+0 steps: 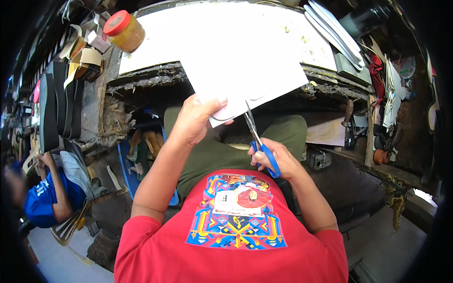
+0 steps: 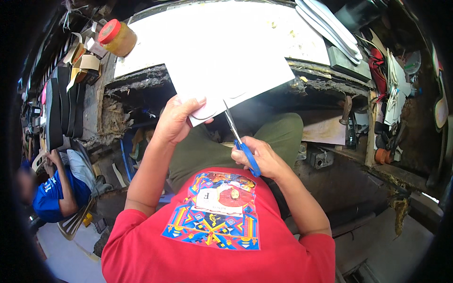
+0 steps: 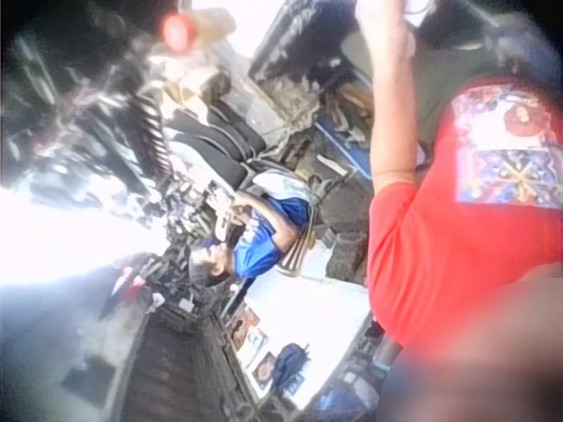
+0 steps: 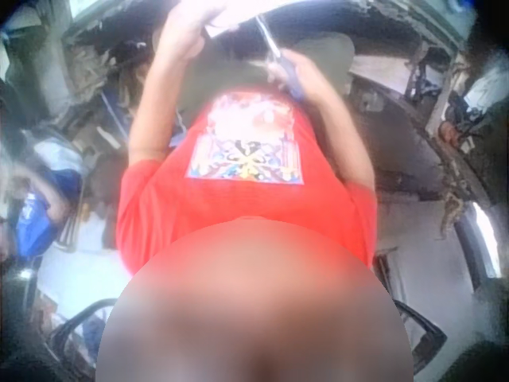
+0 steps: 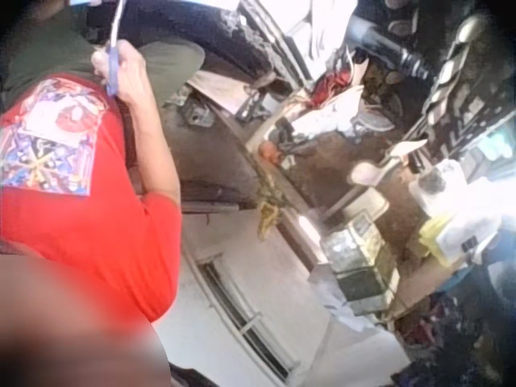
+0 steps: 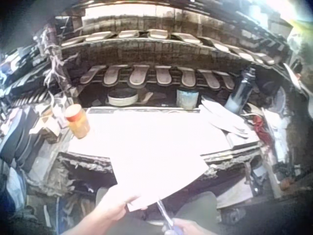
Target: The person cuts a sheet of white material into a foot-shaped insole using scissors, then applies a yellow substance with a brush to the insole. They cut a pink adhesive sheet to the same shape and place it on the insole, then handle a shoe sole from a nearby shelf.
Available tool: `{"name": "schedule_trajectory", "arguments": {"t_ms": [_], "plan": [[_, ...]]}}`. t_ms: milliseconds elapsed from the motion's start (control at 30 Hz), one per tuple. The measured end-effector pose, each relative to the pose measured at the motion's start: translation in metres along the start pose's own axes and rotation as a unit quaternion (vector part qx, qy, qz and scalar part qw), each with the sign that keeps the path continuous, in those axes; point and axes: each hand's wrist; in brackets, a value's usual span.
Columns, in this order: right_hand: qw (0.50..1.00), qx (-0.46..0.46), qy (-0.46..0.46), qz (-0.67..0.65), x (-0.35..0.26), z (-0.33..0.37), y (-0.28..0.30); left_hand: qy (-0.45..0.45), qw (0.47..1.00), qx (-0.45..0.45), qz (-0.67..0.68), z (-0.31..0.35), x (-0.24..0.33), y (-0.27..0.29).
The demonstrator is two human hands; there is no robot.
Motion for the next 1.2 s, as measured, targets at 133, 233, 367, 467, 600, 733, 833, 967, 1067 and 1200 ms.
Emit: {"name": "schedule_trajectory", "arguments": {"t_ms": [133, 233, 367, 467, 600, 733, 833, 967, 1067, 1200], "plan": [[1.0, 0.026, -0.01, -0.011, -0.017, -0.009, -0.01, 0.003, 1.0, -0.005, 0.004, 0.007, -0.002, 0.001], [0.997, 0.047, -0.058, 0.029, -0.023, -0.007, -0.015, 0.004, 1.0, -0.005, 0.006, 0.009, -0.003, 0.003], [0.997, 0.066, -0.023, 0.013, -0.028, -0.01, -0.019, 0.009, 1.0, -0.012, 0.009, 0.013, -0.005, 0.004], [0.996, 0.073, -0.049, 0.032, -0.034, -0.017, -0.019, 0.014, 1.0, -0.023, 0.004, 0.014, -0.007, 0.004], [0.997, 0.069, -0.039, 0.002, -0.04, -0.023, -0.02, 0.034, 0.999, -0.014, 0.01, 0.011, -0.005, 0.011], [0.996, 0.07, -0.042, -0.028, -0.043, -0.026, -0.023, -0.025, 1.0, 0.007, -0.004, 0.008, -0.002, 0.016], [0.995, 0.086, -0.005, -0.054, -0.046, -0.032, -0.027, -0.007, 1.0, -0.015, -0.004, 0.01, -0.003, 0.016], [0.994, 0.075, -0.043, -0.065, -0.048, -0.036, -0.032, -0.006, 1.0, -0.005, 0.005, 0.016, -0.003, 0.017], [0.993, 0.083, -0.032, -0.08, -0.049, -0.04, -0.035, 0.001, 1.0, -0.01, 0.009, 0.018, -0.001, 0.017], [0.99, 0.079, -0.001, -0.113, -0.045, -0.05, -0.034, 0.006, 0.999, -0.036, 0.032, 0.022, 0.001, 0.017]]}}
Point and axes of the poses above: each hand's wrist, its own z-axis away from the middle knuckle, its own y-axis out of the back of the hand, x = y × z, and after that the axes turned 14 degrees about -x, right-handed
